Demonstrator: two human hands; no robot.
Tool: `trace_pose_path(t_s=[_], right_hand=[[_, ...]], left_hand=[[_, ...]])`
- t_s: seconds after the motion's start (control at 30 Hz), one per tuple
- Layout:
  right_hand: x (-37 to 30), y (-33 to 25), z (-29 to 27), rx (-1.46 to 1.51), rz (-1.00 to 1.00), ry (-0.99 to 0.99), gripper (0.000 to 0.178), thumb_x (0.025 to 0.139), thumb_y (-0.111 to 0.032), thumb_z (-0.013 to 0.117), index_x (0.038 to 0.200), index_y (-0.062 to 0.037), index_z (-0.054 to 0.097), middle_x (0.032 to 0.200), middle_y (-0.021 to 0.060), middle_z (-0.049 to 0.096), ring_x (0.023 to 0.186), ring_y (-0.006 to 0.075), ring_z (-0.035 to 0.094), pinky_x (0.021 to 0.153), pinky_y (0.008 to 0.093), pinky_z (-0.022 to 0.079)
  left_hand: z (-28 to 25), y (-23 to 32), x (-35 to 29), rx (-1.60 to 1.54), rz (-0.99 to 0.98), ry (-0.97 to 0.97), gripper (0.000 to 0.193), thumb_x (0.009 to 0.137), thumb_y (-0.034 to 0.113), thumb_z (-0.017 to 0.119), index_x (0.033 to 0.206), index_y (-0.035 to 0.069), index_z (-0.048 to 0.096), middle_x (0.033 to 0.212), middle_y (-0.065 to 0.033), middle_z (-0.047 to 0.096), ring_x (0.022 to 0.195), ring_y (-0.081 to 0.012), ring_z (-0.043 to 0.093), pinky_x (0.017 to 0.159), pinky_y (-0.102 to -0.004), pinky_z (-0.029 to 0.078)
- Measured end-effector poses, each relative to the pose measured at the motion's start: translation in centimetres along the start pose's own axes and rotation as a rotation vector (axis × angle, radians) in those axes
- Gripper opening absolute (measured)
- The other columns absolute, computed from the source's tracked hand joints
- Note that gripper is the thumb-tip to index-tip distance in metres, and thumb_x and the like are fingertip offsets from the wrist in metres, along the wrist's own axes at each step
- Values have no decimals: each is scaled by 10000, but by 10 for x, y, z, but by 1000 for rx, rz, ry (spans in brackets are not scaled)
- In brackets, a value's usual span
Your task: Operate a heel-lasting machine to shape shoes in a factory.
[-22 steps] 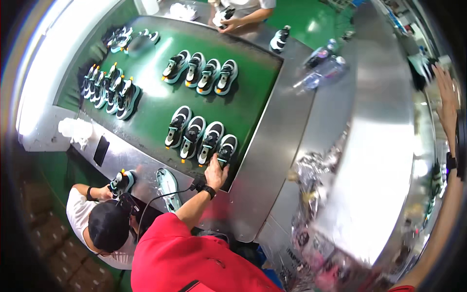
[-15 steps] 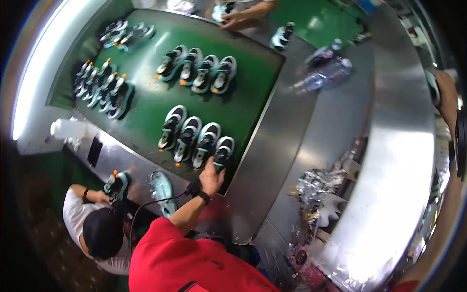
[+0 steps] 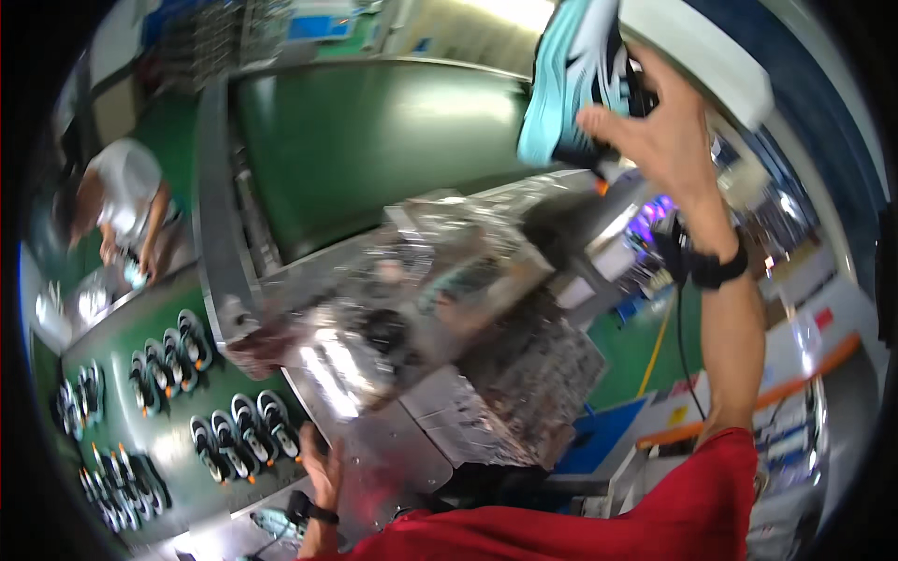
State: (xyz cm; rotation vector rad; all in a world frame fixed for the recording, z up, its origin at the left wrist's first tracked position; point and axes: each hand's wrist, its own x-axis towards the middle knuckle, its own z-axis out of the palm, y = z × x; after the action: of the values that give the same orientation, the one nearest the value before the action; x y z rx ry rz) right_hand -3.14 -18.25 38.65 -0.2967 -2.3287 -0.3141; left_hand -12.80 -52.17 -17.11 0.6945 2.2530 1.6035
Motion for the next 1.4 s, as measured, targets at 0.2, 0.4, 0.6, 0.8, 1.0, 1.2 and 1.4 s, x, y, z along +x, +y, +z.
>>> trace_pose_path(t_s=[0.2,0.4,0.6,0.8,1.0,1.2,1.4], right_hand=[[-216,-36,-154,259,449,106,909,594,-442,894,1265,64,548,1013,141,669,940,201,616,842,361,488],[-392,-106,-233,170,902,156,667,673,-278,814,1228,-15,552,802,173,672,707,249,675,658,355,526],[-569,-177,-320,489,1473,750,689,736,-190,788,1325,-20,474,1062,139,658,917,176,636,794,308,515],[-726,-247,-371,-130,1716,1258,564,704,-72,732,1235,5,558,1071,83,629,962,182,588,875,290,473],[-804,-318,-433,-371,1614,1650,505,739,-22,648,1236,2,562,1029,44,609,904,123,571,813,263,478],[-826,-368,-457,-894,1722,1587,502,748,-36,610,1240,22,533,1077,52,582,929,129,558,841,258,460],[-849,-371,-486,-1177,1786,1413,516,753,-73,659,1249,23,555,1101,65,596,935,152,578,858,284,474]], left_hand=[[75,253,-78,-1039,-112,-1104,708,907,300,675,1417,-67,348,1374,-210,491,1274,-298,495,1053,-411,402],[172,392,-181,-1201,84,-1426,839,882,486,648,1447,-19,288,1360,-161,491,1208,-268,546,1033,-403,439],[235,412,-360,-996,-334,-1844,465,947,105,562,1376,9,410,1268,-112,569,1126,-210,583,971,-349,465],[281,405,-543,-517,64,-2224,660,969,231,573,1484,-35,260,1400,-140,467,1244,-217,475,1042,-336,375],[415,381,-712,-123,360,-2307,752,902,389,652,1411,-73,345,1292,-191,547,1143,-245,554,949,-345,452],[528,342,-864,151,856,-1927,874,771,387,738,1373,-92,322,1326,-329,481,1234,-424,490,1016,-448,420],[561,330,-904,282,950,-1902,618,799,135,601,1341,-50,366,1275,-305,523,1166,-419,540,999,-449,439]])
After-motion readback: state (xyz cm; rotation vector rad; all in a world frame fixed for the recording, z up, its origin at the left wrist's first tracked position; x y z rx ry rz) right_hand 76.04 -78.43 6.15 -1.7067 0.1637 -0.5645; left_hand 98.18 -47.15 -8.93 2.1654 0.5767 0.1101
